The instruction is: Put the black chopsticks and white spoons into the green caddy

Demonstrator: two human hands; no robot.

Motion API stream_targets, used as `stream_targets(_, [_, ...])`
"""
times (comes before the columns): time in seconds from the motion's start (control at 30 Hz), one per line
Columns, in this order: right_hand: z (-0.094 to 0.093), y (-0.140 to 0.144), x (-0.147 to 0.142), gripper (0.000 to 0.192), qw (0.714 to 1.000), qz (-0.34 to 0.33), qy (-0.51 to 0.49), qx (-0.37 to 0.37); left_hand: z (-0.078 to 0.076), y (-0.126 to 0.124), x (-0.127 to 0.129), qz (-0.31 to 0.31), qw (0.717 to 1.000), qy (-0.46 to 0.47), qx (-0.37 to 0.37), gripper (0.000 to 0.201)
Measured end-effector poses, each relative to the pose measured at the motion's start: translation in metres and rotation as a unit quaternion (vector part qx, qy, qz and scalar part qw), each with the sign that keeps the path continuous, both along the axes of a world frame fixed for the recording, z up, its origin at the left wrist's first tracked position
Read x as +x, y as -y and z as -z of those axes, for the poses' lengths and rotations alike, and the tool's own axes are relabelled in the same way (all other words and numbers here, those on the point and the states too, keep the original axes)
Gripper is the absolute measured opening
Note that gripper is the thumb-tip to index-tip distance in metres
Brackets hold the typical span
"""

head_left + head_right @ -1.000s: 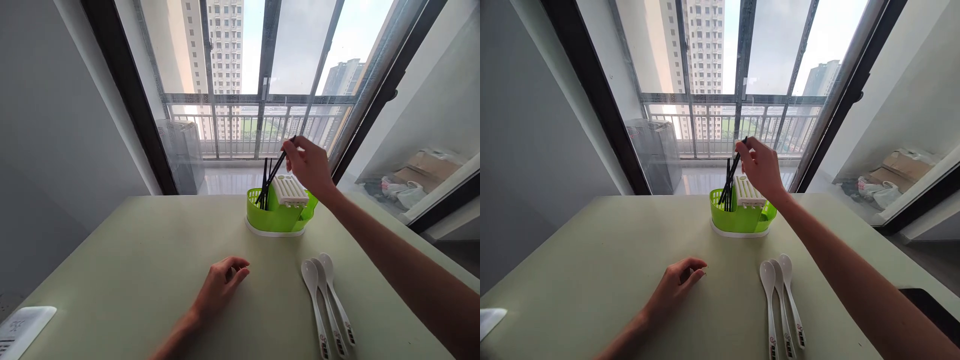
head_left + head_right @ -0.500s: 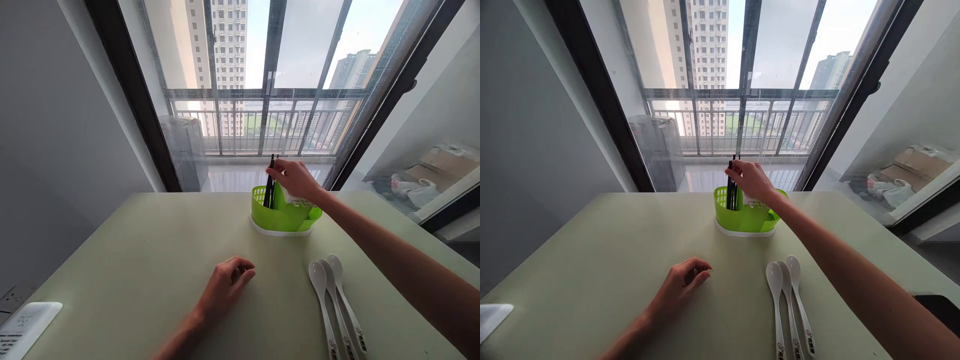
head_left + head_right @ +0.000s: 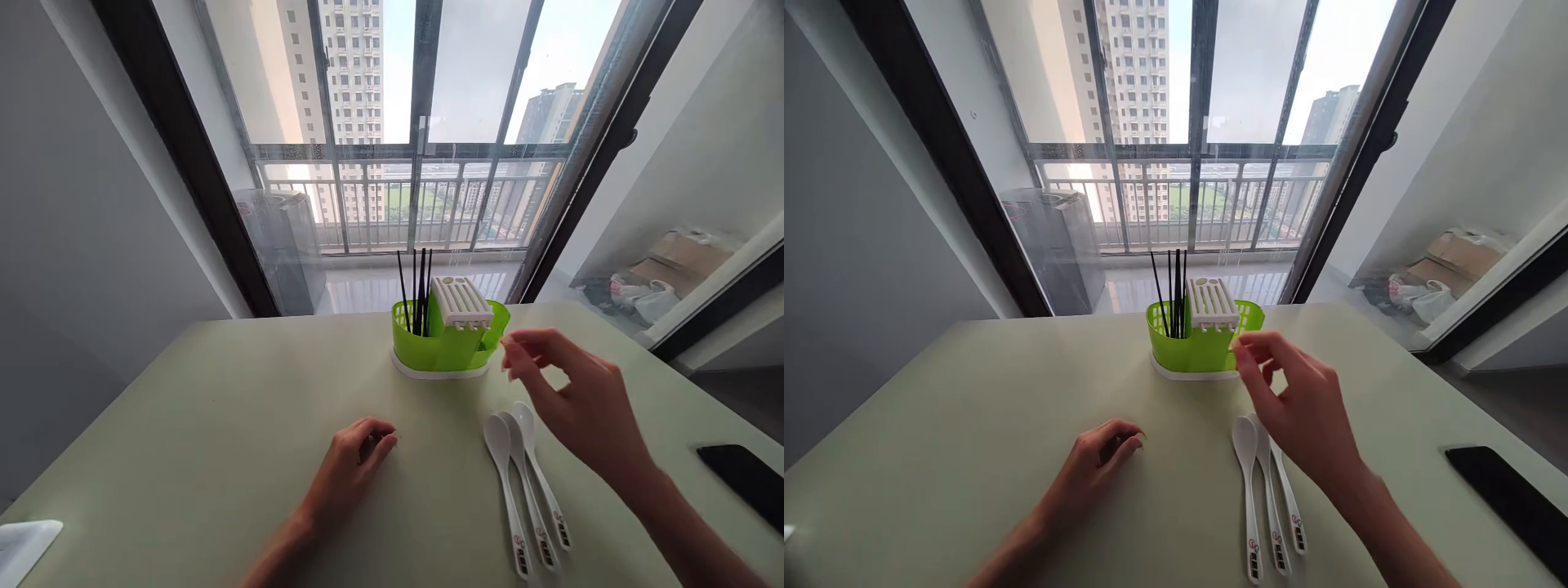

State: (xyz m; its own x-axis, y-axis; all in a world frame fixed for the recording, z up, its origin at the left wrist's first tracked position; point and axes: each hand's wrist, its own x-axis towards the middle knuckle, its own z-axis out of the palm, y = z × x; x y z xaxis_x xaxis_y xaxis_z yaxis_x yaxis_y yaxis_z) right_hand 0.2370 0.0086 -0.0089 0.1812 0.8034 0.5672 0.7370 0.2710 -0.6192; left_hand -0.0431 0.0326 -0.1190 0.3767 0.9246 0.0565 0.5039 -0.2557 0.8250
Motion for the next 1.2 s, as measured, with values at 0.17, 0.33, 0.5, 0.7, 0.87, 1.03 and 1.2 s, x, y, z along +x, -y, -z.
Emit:
stream_targets(0.17, [0.065, 0.06, 0.05, 0.033, 0.979, 0.046, -0.114, -0.162, -0.004, -0.002, 0.003, 0.007, 1.0, -0.012, -0.005, 0.034])
stream_targets(0.33, [0.124, 0.094, 0.068, 0.044, 0.954, 0.042, -0.096, -0.28, -0.005, -0.003, 0.005, 0.003, 1.0, -0.029, 0.006, 0.036])
stream_targets(0.5, [0.141, 0.106, 0.055, 0.048, 0.934, 0.038, -0.083, -0.346, -0.005, -0.003, 0.008, -0.004, 0.999, -0.036, 0.02, 0.035])
stream_targets(0.7, [0.135, 0.097, 0.037, 0.037, 0.912, 0.105, 0.044, -0.395, -0.009, -0.001, 0.01, -0.016, 0.998, -0.05, 0.029, 0.037])
stream_targets(0.87, [0.142, 0.094, 0.039, 0.031, 0.915, 0.12, 0.084, -0.376, -0.011, -0.001, 0.011, -0.018, 0.998, -0.048, 0.03, 0.038])
stream_targets(1.03, [0.137, 0.105, 0.044, 0.037, 0.952, 0.076, -0.075, -0.288, -0.01, 0.003, 0.012, -0.035, 0.998, -0.037, 0.031, 0.039])
stream_targets(1.2, [0.11, 0.122, 0.027, 0.037, 0.967, -0.059, -0.135, -0.206, -0.024, 0.021, 0.038, -0.018, 0.999, 0.039, 0.02, 0.036])
